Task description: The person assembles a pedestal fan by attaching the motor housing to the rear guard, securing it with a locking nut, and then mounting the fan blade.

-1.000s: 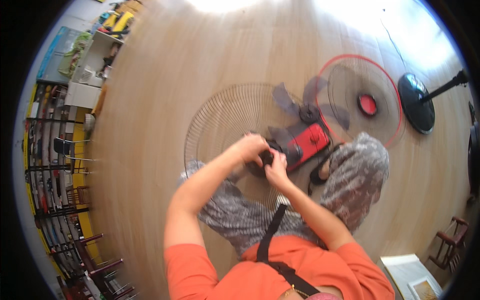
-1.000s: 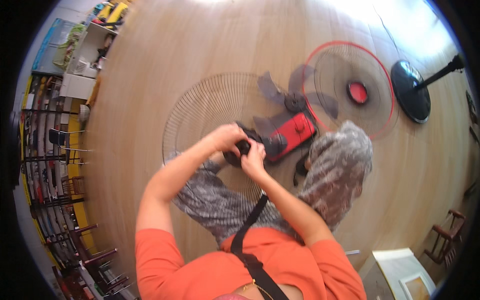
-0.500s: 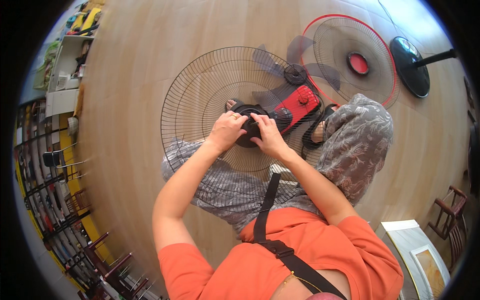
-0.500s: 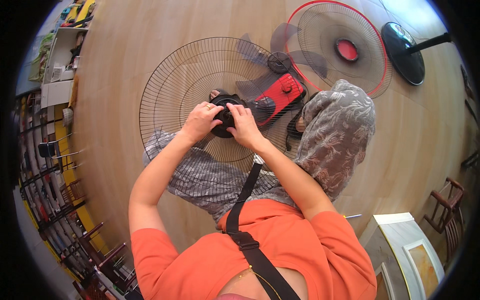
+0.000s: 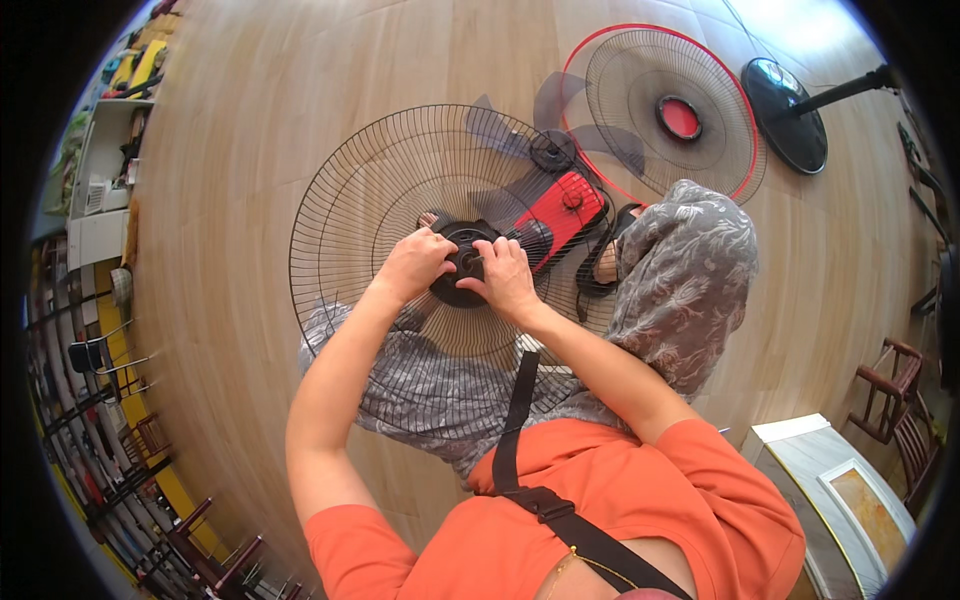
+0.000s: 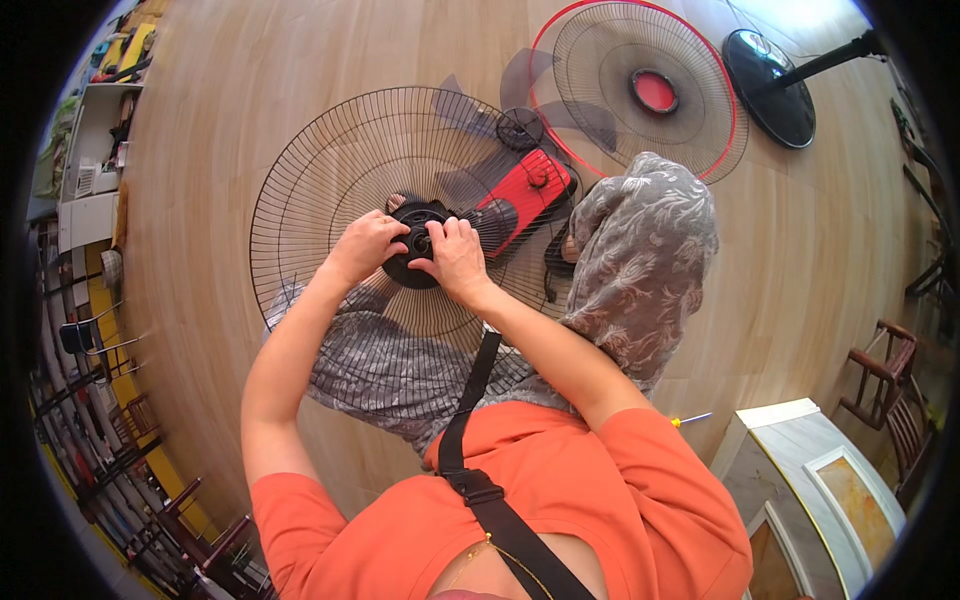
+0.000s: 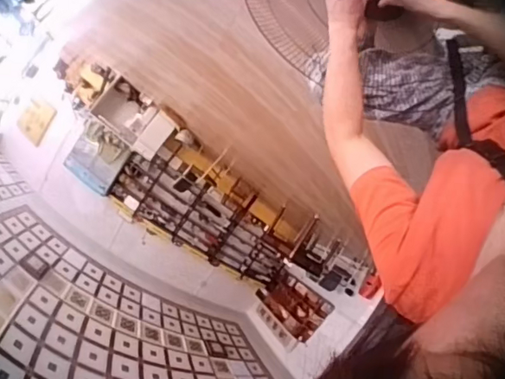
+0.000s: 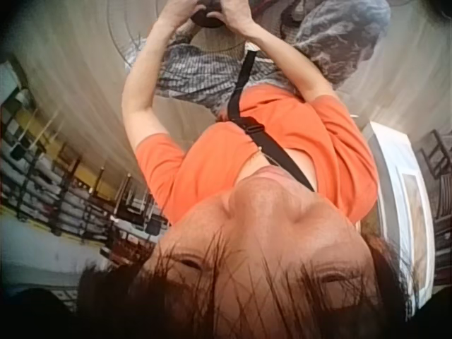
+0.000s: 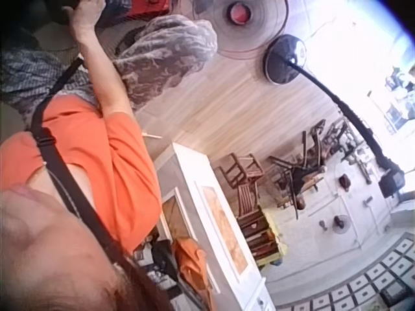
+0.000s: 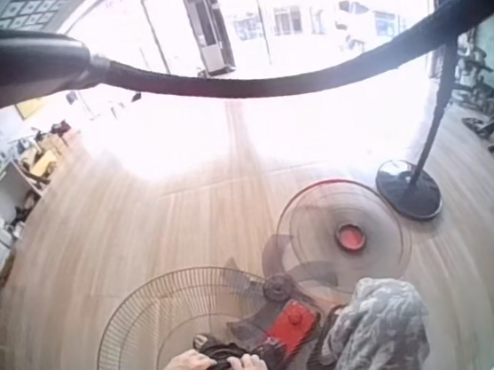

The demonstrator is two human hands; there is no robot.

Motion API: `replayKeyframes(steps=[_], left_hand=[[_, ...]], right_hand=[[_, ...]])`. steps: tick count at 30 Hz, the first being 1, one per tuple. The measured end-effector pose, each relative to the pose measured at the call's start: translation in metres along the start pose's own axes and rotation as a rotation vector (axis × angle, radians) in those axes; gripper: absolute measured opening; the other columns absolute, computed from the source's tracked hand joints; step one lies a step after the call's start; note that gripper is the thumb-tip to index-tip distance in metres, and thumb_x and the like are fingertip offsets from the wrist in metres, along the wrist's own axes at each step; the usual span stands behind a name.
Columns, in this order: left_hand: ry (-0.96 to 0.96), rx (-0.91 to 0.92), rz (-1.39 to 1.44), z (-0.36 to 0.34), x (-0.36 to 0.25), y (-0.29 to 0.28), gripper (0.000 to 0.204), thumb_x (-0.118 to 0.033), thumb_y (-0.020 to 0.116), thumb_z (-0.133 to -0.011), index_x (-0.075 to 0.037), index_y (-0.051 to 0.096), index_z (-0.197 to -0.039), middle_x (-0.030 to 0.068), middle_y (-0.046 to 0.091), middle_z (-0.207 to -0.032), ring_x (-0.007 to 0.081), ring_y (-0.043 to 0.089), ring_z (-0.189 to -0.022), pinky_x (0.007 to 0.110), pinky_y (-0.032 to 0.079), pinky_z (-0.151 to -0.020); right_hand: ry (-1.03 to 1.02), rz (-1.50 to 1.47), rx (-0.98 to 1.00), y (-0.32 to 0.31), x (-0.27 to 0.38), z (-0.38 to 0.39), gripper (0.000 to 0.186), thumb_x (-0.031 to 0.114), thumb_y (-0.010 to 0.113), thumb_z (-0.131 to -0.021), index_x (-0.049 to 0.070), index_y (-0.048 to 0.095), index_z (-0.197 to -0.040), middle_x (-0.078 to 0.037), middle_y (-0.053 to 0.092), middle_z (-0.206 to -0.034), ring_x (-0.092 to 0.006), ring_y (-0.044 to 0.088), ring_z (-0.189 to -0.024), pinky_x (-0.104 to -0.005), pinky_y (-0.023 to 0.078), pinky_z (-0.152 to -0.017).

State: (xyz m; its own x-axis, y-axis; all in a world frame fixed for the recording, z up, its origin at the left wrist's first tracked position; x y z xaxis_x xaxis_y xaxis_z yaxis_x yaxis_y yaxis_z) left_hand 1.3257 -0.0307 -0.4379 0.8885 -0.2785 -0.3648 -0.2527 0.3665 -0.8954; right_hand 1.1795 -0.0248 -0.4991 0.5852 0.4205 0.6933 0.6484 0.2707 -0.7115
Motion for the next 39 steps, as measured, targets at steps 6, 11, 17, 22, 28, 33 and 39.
replayKeyframes(steps=[6,11,17,22,28,33,39], left_hand=[[-0.052,-0.018,-0.02,0.004,-0.011,-0.003,0.041,-0.019,0.073,-0.062,-0.006,0.057,-0.098,0.0088,0.059,-0.096,0.0259,0.053,-0.096,0.034,0.044,-0.083],[-0.121,-0.219,-0.06,0.02,-0.028,0.011,0.06,-0.028,0.076,-0.057,-0.001,0.054,-0.106,0.0099,0.057,-0.101,0.027,0.051,-0.099,0.034,0.041,-0.088],[-0.027,-0.147,-0.084,0.016,-0.013,0.013,0.05,-0.024,0.073,-0.062,-0.001,0.058,-0.104,0.0081,0.059,-0.095,0.0248,0.052,-0.095,0.033,0.044,-0.084],[0.025,-0.078,-0.139,0.007,-0.02,0.008,0.05,-0.02,0.072,-0.062,0.0,0.057,-0.106,0.0083,0.059,-0.095,0.0234,0.052,-0.093,0.032,0.043,-0.084],[0.179,0.119,-0.189,-0.009,-0.007,0.005,0.05,-0.019,0.07,-0.062,-0.001,0.055,-0.106,0.0092,0.057,-0.101,0.0244,0.053,-0.094,0.033,0.042,-0.084],[0.126,0.152,-0.189,-0.012,-0.011,0.002,0.049,-0.018,0.072,-0.062,-0.003,0.056,-0.106,0.0086,0.058,-0.101,0.0253,0.053,-0.094,0.033,0.042,-0.084],[-0.101,-0.082,-0.037,0.01,-0.007,0.008,0.045,-0.018,0.074,-0.062,-0.005,0.059,-0.102,0.0069,0.058,-0.098,0.0258,0.052,-0.095,0.034,0.042,-0.084]], right_hand=[[0.095,-0.12,0.062,-0.005,0.003,0.008,0.064,0.023,0.074,-0.064,0.008,0.044,-0.118,-0.013,0.046,-0.095,-0.0295,0.045,-0.089,-0.0391,0.039,-0.078],[-0.018,-0.284,0.126,-0.003,-0.015,0.001,0.063,0.014,0.072,-0.065,0.013,0.046,-0.122,-0.012,0.048,-0.103,-0.03,0.045,-0.092,-0.0389,0.039,-0.083],[0.114,-0.189,0.065,0.007,0.004,0.013,0.058,0.01,0.065,-0.069,0.006,0.043,-0.122,-0.015,0.044,-0.097,-0.0316,0.044,-0.092,-0.0401,0.039,-0.077],[0.414,-0.34,0.213,0.009,0.013,0.017,0.071,0.015,0.064,-0.071,0.01,0.026,-0.132,-0.021,0.035,-0.106,-0.0377,0.043,-0.097,-0.0426,0.039,-0.085],[0.588,-0.456,0.327,0.012,0.015,0.019,0.082,0.019,0.063,-0.069,0.009,0.017,-0.136,-0.022,0.033,-0.113,-0.0382,0.04,-0.103,-0.0454,0.036,-0.089],[0.58,-0.569,0.344,0.025,0.0,0.019,0.079,0.021,0.063,-0.068,0.009,0.022,-0.135,-0.022,0.035,-0.112,-0.0372,0.04,-0.104,-0.0435,0.035,-0.09],[0.089,-0.312,0.165,0.01,-0.01,0.005,0.065,0.008,0.065,-0.069,0.014,0.039,-0.128,-0.01,0.044,-0.11,-0.0294,0.043,-0.102,-0.0394,0.037,-0.086]])
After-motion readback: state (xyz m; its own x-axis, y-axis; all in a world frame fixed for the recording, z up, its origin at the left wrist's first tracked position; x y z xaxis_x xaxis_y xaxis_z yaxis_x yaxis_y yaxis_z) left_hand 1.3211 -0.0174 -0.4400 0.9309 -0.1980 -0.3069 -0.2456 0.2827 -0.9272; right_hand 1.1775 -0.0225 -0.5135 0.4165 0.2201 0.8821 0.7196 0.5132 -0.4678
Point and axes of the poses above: each hand's wrist, its own z-axis away from the middle knuckle, its own y-axis out of the palm, x = y × z, the point moved 3 cm from there along -z, towards the middle knuckle
